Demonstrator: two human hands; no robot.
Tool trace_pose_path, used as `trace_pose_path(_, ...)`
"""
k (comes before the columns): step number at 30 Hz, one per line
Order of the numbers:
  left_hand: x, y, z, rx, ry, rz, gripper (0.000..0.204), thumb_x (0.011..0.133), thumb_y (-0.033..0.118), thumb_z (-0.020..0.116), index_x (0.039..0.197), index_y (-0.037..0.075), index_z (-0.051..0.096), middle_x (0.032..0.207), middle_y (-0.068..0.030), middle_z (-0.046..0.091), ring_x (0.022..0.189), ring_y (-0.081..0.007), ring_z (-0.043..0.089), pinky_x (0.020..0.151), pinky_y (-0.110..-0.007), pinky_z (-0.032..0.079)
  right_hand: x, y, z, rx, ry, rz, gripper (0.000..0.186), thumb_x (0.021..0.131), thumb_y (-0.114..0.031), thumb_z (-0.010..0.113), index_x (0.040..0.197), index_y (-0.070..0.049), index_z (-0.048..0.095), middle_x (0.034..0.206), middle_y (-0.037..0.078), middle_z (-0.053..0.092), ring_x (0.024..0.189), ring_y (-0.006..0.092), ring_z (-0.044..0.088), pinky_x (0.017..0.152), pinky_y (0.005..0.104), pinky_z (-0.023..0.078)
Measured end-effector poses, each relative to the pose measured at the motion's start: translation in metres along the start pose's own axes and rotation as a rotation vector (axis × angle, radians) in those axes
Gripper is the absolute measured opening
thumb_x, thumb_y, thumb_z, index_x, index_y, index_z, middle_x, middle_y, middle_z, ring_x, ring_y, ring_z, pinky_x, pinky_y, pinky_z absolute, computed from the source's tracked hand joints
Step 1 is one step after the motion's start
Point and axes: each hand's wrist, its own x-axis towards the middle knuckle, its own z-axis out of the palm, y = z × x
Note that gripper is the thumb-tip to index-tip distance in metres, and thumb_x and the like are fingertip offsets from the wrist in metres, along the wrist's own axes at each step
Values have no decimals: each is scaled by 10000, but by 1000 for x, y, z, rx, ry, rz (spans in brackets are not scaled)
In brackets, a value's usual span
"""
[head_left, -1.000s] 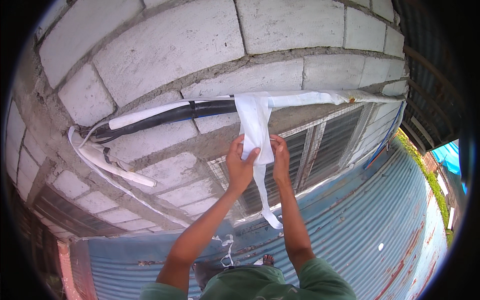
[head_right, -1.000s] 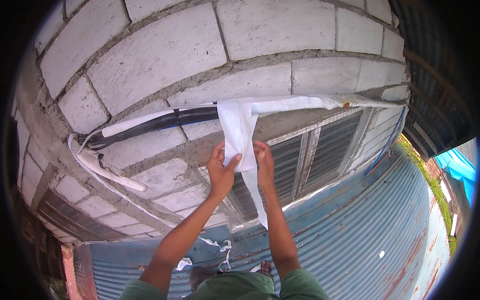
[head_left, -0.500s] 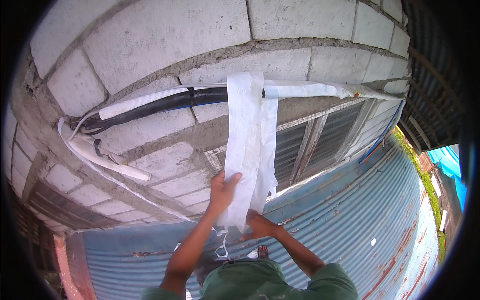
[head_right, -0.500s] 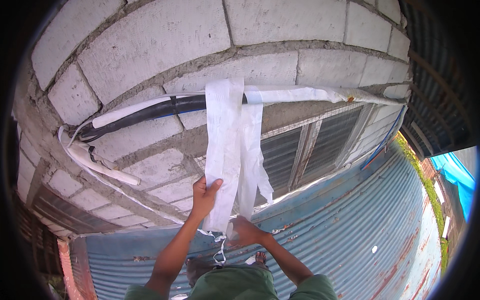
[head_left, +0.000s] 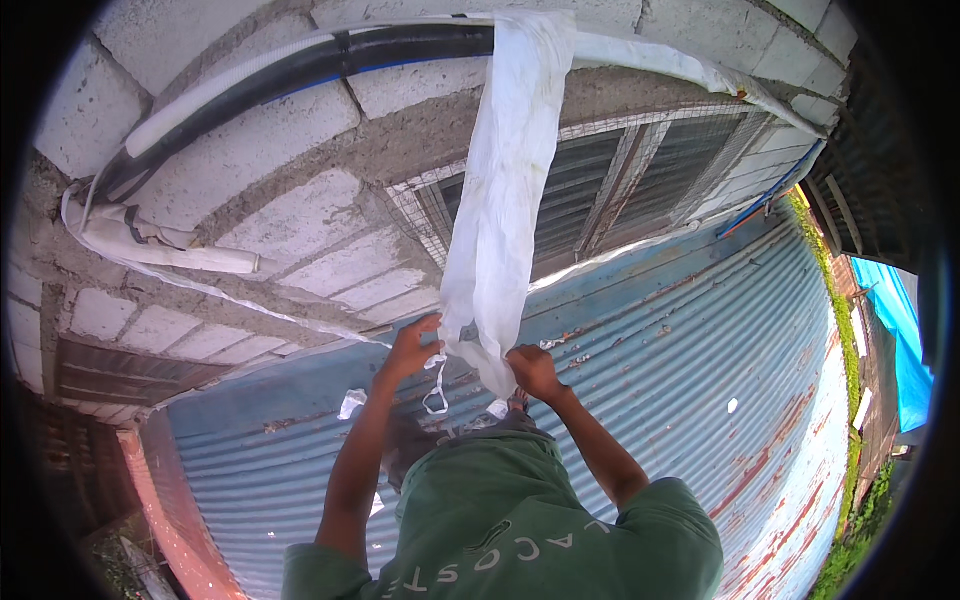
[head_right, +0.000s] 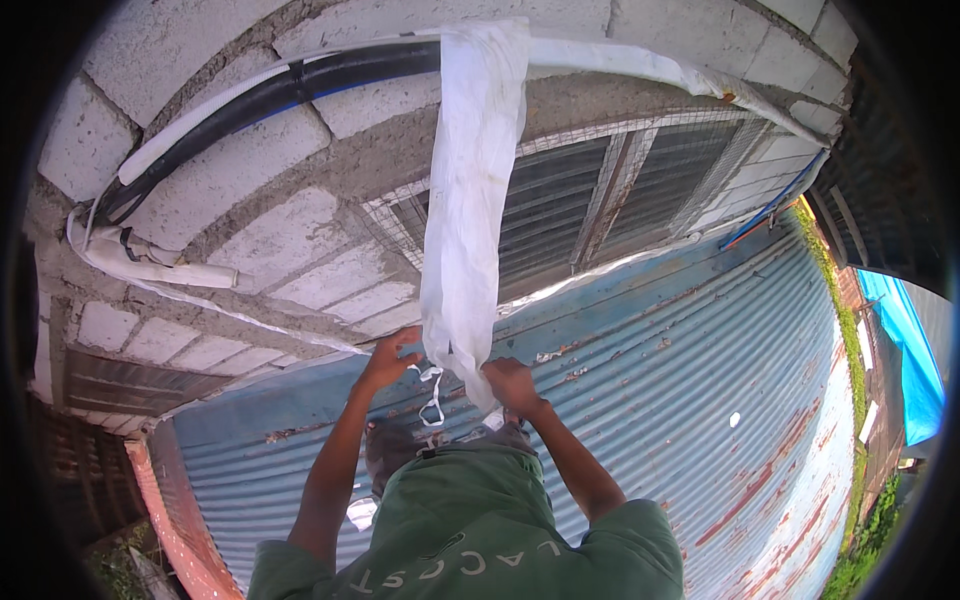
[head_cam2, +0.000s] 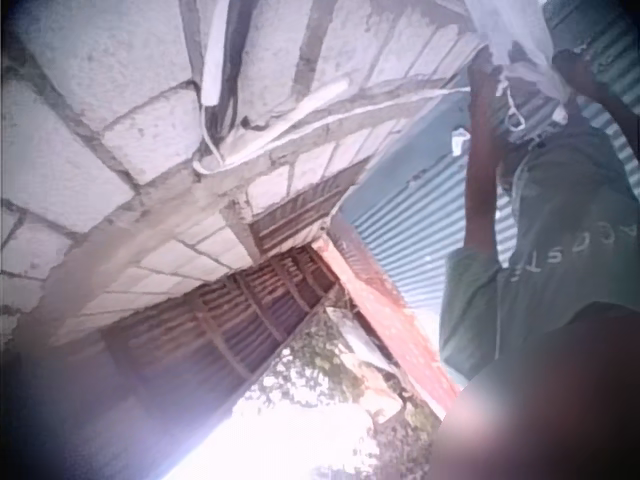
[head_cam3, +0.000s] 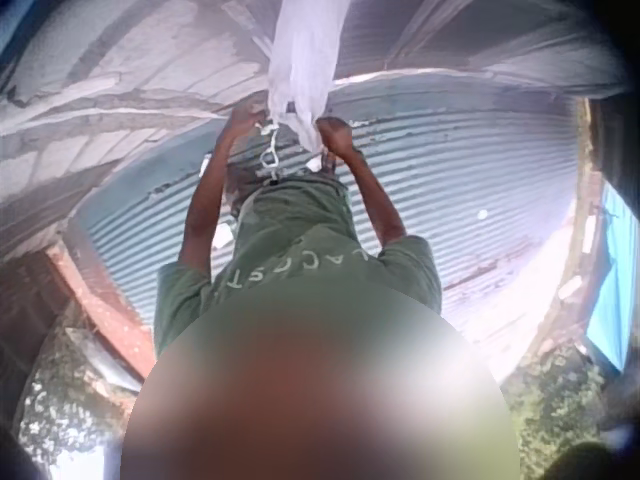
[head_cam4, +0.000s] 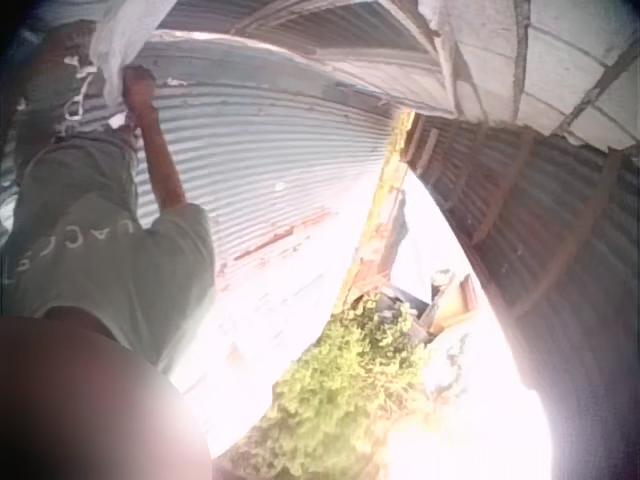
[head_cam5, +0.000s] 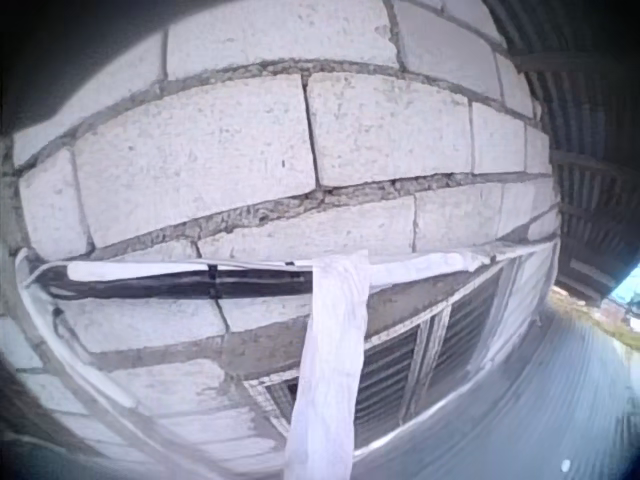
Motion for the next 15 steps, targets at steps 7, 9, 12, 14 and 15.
trace_pose_path(7,2,23,-33,-354,212,-58,452,887,45,655,1319,65,525,1095,-92,677,1022,-141,624,905,-302,473,-245,63,41,-272,-921,758,298,796,-124,555,1088,-147,610,1007,130,686,1047,323,602,907,508,431)
trace_pose_path(9,2,31,-30,-322,192,-90,429,887,52,655,1299,55,537,1072,-92,680,1011,-144,626,890,-297,478,-284,69,39,-213,-1034,915,299,812,-143,554,1099,-175,631,1122,115,665,1106,313,603,926,504,454)
trace_pose_path(12,11,46,-19,-284,132,-63,423,882,66,663,1286,41,539,1075,-105,672,1017,-162,629,876,-317,501,-299,72,50,-89,-937,1180,317,889,-248,500,1176,-175,611,1172,83,654,1188,298,564,936,495,471)
trace_pose_path(14,17,60,-14,-276,133,-57,421,875,67,669,1278,41,547,1101,-108,660,1032,-161,621,874,-312,501,-285,75,60,-44,-766,1169,275,893,-245,500,1123,-160,625,1084,131,671,1023,360,638,854,498,503)
trace_pose_path(15,22,69,-12,-271,157,-89,422,870,65,672,1274,41,550,1119,-109,652,1042,-161,616,872,-309,500,-273,76,66,-47,-679,1111,234,894,-222,496,1071,-141,626,1024,125,683,1010,366,640,830,502,503)
